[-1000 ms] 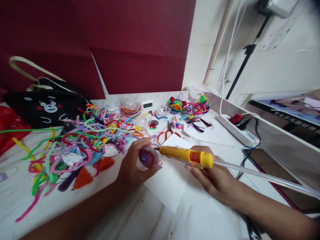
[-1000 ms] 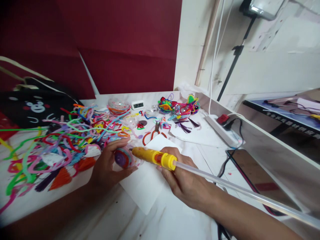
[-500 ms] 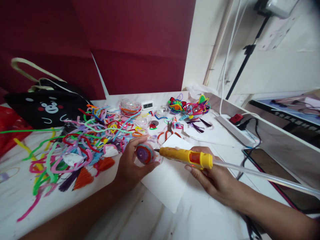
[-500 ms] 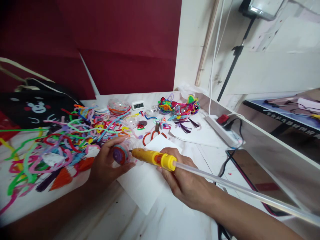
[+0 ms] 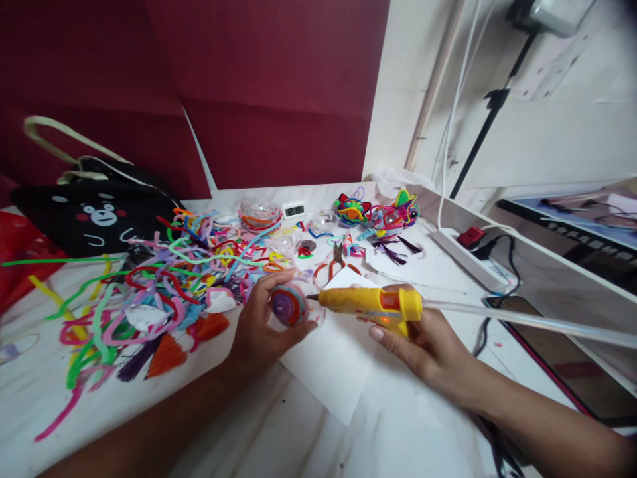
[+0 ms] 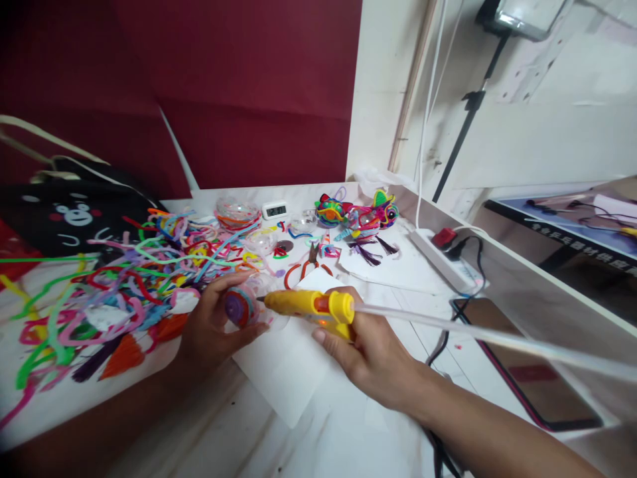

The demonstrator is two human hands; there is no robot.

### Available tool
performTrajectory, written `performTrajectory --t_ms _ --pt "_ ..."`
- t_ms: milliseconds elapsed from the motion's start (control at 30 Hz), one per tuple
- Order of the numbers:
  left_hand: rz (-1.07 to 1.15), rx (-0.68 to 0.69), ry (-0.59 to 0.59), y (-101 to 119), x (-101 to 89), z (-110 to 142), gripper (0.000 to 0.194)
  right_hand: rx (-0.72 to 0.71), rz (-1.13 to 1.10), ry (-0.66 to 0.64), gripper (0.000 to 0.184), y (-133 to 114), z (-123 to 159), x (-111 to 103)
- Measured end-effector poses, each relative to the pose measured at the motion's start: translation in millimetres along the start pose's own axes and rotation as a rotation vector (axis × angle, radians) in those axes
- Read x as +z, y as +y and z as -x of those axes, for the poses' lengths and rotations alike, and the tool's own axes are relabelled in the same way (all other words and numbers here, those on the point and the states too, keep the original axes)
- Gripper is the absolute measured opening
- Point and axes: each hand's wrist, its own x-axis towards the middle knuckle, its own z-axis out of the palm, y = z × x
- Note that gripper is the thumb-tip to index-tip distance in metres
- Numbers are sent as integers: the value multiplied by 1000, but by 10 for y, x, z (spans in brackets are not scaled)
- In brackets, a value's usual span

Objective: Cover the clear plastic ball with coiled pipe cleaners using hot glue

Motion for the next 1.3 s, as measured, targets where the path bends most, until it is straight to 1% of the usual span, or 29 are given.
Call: performTrajectory --t_ms 100,200,300,367,400,533,600,667,733,800,833,933,967,1033,1100,1133,1167,1233,1300 --pt "35 -19 -10 -16 8 7 76 196 -232 24 32 -29 -54 -17" --pt "51 -57 -3 10 23 -8 76 355 -441 23 47 -76 -139 -65" --pt "32 -105 31 69 28 -66 75 504 -519 18 54 -86 -226 -134" --pt "18 -133 74 100 19 -123 75 579 -538 34 56 -63 -274 -176" --pt "8 -142 101 109 12 -154 74 608 -541 22 56 -45 -295 -191" --pt "-21 -173 205 119 -16 -245 75 702 -528 -149 58 30 -343 -201" --pt "-13 -180 220 130 -16 -256 77 732 -532 -237 60 62 -346 -179" --pt "-11 -160 209 148 -4 -241 76 730 -522 -304 62 94 -340 -154" --pt "-13 -121 183 162 10 -207 75 716 -462 -342 62 125 -330 -141" --pt "9 -93 142 166 18 -163 76 682 -287 -345 58 146 -322 -147" --pt "27 -89 114 166 19 -141 77 650 -135 -337 56 147 -320 -157" --pt "59 -84 10 162 14 -78 77 510 436 -301 47 109 -326 -198" --pt "56 -71 -16 160 13 -59 76 483 591 -291 45 88 -331 -210" --pt "41 -28 -49 154 14 -23 73 485 780 -280 39 49 -342 -223" --pt "27 12 -64 151 21 7 72 467 806 -254 29 26 -344 -218" --pt "18 25 -71 155 25 18 73 415 751 -236 24 21 -341 -207" --pt "9 33 -80 165 29 25 73 333 649 -218 18 18 -335 -190" --pt "-13 53 -96 200 35 30 72 97 366 -155 11 6 -319 -137" --pt "-31 95 -114 249 40 27 70 -148 140 -76 19 -22 -311 -66"
